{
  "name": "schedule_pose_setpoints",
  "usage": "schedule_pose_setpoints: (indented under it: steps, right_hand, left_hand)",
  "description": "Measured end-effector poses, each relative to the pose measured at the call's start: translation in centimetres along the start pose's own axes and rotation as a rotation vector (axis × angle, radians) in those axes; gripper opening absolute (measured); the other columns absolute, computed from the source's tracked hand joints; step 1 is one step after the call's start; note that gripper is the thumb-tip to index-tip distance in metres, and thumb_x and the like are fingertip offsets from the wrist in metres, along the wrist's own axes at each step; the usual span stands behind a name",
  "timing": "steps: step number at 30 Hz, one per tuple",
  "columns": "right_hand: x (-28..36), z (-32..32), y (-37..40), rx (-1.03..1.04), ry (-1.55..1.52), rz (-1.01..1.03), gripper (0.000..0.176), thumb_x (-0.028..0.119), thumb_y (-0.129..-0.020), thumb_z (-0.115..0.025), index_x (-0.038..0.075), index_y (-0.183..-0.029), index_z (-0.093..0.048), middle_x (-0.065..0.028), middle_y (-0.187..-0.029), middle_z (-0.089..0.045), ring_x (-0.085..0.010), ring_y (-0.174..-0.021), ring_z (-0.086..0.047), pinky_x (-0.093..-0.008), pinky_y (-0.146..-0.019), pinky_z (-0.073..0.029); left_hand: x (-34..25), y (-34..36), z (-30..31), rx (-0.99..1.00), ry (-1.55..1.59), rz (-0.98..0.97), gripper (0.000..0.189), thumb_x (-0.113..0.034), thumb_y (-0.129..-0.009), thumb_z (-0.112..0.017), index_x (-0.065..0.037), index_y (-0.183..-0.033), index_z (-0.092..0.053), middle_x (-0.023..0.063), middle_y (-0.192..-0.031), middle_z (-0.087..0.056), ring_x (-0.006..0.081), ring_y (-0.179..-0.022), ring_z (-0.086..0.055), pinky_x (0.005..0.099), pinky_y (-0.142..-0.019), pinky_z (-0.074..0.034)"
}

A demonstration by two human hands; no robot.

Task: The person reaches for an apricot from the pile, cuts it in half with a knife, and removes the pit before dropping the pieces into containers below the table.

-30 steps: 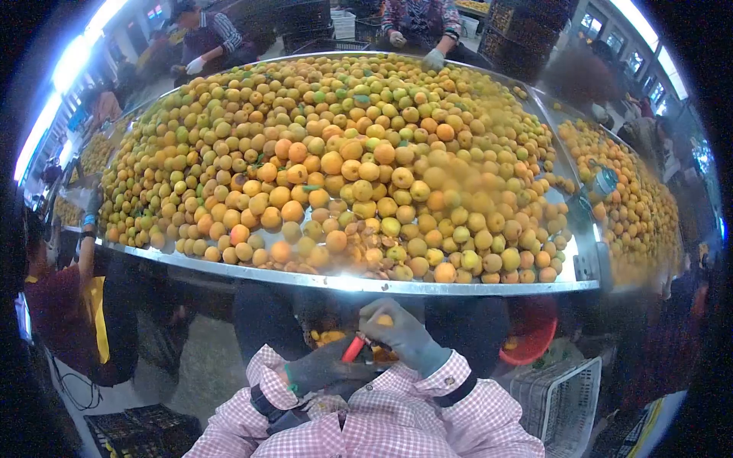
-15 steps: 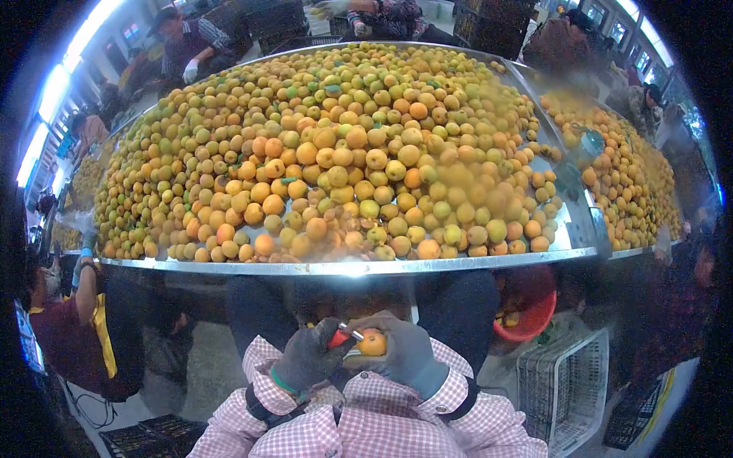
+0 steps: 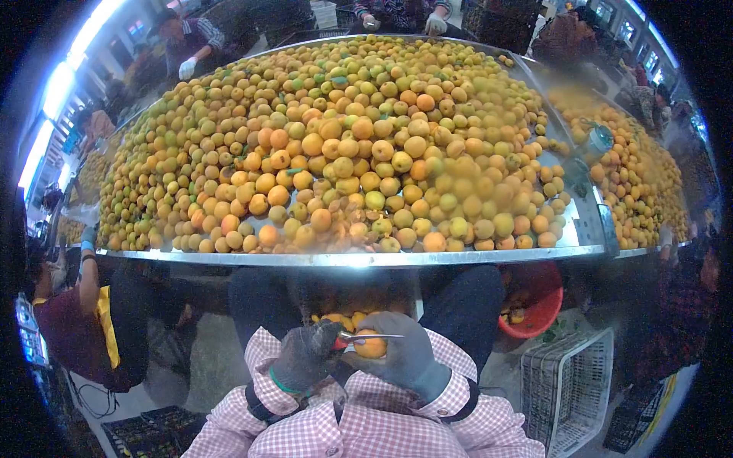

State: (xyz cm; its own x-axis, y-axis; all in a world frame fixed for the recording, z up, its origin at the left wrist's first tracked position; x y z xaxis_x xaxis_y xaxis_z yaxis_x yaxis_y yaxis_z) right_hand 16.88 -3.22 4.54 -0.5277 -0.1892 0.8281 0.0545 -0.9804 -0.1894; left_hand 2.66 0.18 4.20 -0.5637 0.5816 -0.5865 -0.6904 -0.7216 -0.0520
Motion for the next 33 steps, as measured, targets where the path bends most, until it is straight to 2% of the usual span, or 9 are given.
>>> schedule_pose_setpoints:
  steps: [7, 13, 20, 22, 25, 28, 29, 32, 33]
  right_hand:
    - [0.2, -0.4, 0.6, 0.022, -0.189, -0.050, 0.042, 0.025, -0.063, -0.082, 0.009, -0.093, -0.057, -0.0077, -0.082, -0.059, -0.0238, -0.074, -0.060, -0.0315, -0.064, -0.047]
    - [0.4, -0.9, 1.4, 0.138, -0.321, -0.061, 0.041, 0.021, -0.064, -0.082, 0.008, -0.095, -0.057, -0.0067, -0.085, -0.060, -0.0198, -0.074, -0.061, -0.0304, -0.064, -0.047]
    - [0.8, -1.6, 1.4, 0.106, -0.164, -0.049, 0.041, 0.024, -0.066, -0.080, 0.007, -0.095, -0.057, -0.0081, -0.083, -0.060, -0.0227, -0.073, -0.061, -0.0299, -0.065, -0.047]
    - [-1.4, -2.4, 1.8, 0.135, -0.267, -0.342, 0.040, 0.024, -0.067, -0.079, 0.006, -0.095, -0.057, -0.0077, -0.090, -0.059, -0.0210, -0.077, -0.060, -0.0296, -0.066, -0.047]
    - [-2.6, -3.1, 2.0, 0.338, -0.514, -0.532, 0.045, 0.024, -0.067, -0.079, 0.005, -0.101, -0.056, -0.0073, -0.098, -0.056, -0.0182, -0.084, -0.058, -0.0285, -0.071, -0.047]
    - [-2.3, -2.2, 1.3, 0.337, -0.779, -0.710, 0.050, 0.022, -0.068, -0.079, 0.004, -0.107, -0.053, -0.0073, -0.104, -0.053, -0.0168, -0.092, -0.055, -0.0282, -0.079, -0.046]
    - [-2.1, -1.9, -0.1, 0.283, -0.685, -0.400, 0.053, 0.021, -0.069, -0.078, 0.004, -0.111, -0.051, -0.0072, -0.104, -0.054, -0.0170, -0.094, -0.054, -0.0285, -0.085, -0.044]
    - [-2.0, -0.2, -1.1, 0.217, -0.508, -0.289, 0.049, 0.020, -0.071, -0.077, 0.004, -0.109, -0.052, -0.0065, -0.104, -0.054, -0.0163, -0.096, -0.054, -0.0283, -0.086, -0.043]
    - [-1.6, 0.4, -1.5, 0.162, -0.495, -0.151, 0.045, 0.021, -0.072, -0.077, 0.004, -0.107, -0.054, -0.0066, -0.105, -0.055, -0.0154, -0.095, -0.054, -0.0280, -0.083, -0.044]
  left_hand:
    - [-0.7, 0.0, 0.4, -0.021, 0.003, -0.051, 0.035, -0.028, -0.072, -0.069, -0.009, -0.099, -0.056, 0.0128, -0.086, -0.061, 0.0316, -0.072, -0.063, 0.0401, -0.058, -0.049]
    - [-0.9, 0.2, 0.4, 0.151, 0.041, -0.024, 0.037, -0.023, -0.067, -0.072, -0.007, -0.097, -0.057, 0.0132, -0.079, -0.062, 0.0337, -0.067, -0.063, 0.0415, -0.056, -0.049]
    - [-0.2, 0.3, -0.6, 0.150, 0.029, -0.054, 0.036, -0.029, -0.072, -0.069, -0.008, -0.098, -0.056, 0.0129, -0.079, -0.061, 0.0320, -0.066, -0.063, 0.0410, -0.055, -0.049]
    - [0.6, 0.2, -1.4, 0.099, 0.025, -0.029, 0.031, -0.033, -0.077, -0.064, -0.010, -0.095, -0.056, 0.0113, -0.079, -0.061, 0.0293, -0.066, -0.063, 0.0408, -0.055, -0.049]
    - [0.9, 0.3, -2.0, 0.046, 0.050, -0.028, 0.034, -0.035, -0.078, -0.065, -0.010, -0.101, -0.055, 0.0112, -0.082, -0.062, 0.0309, -0.068, -0.063, 0.0409, -0.056, -0.049]
    - [0.8, -0.5, -2.0, 0.167, 0.147, 0.070, 0.044, -0.031, -0.079, -0.068, -0.010, -0.114, -0.051, 0.0139, -0.094, -0.061, 0.0274, -0.080, -0.065, 0.0368, -0.065, -0.051]
    - [0.8, -0.9, -1.8, 0.131, 0.393, 0.080, 0.050, -0.027, -0.079, -0.069, -0.009, -0.119, -0.047, 0.0142, -0.101, -0.058, 0.0245, -0.088, -0.063, 0.0348, -0.073, -0.050]
    - [0.7, -1.8, -0.8, 0.108, 0.786, 0.093, 0.062, -0.022, -0.078, -0.072, -0.008, -0.128, -0.039, 0.0138, -0.114, -0.052, 0.0213, -0.102, -0.057, 0.0332, -0.086, -0.047]
    - [0.6, -2.0, -0.7, 0.123, 0.937, 0.096, 0.067, -0.020, -0.077, -0.073, -0.007, -0.132, -0.036, 0.0132, -0.120, -0.049, 0.0210, -0.108, -0.053, 0.0335, -0.091, -0.044]
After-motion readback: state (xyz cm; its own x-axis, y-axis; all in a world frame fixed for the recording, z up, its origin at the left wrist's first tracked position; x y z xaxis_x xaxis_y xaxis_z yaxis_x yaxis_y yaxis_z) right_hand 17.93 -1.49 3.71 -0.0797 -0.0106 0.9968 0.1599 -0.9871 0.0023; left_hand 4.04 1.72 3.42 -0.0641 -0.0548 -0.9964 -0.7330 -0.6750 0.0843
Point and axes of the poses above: each hand's wrist, its own y-axis away from the middle knuckle, its own z-axis out of the back of the hand, x = y × z, the point moved 6 cm from there along -y, towards the middle knuckle
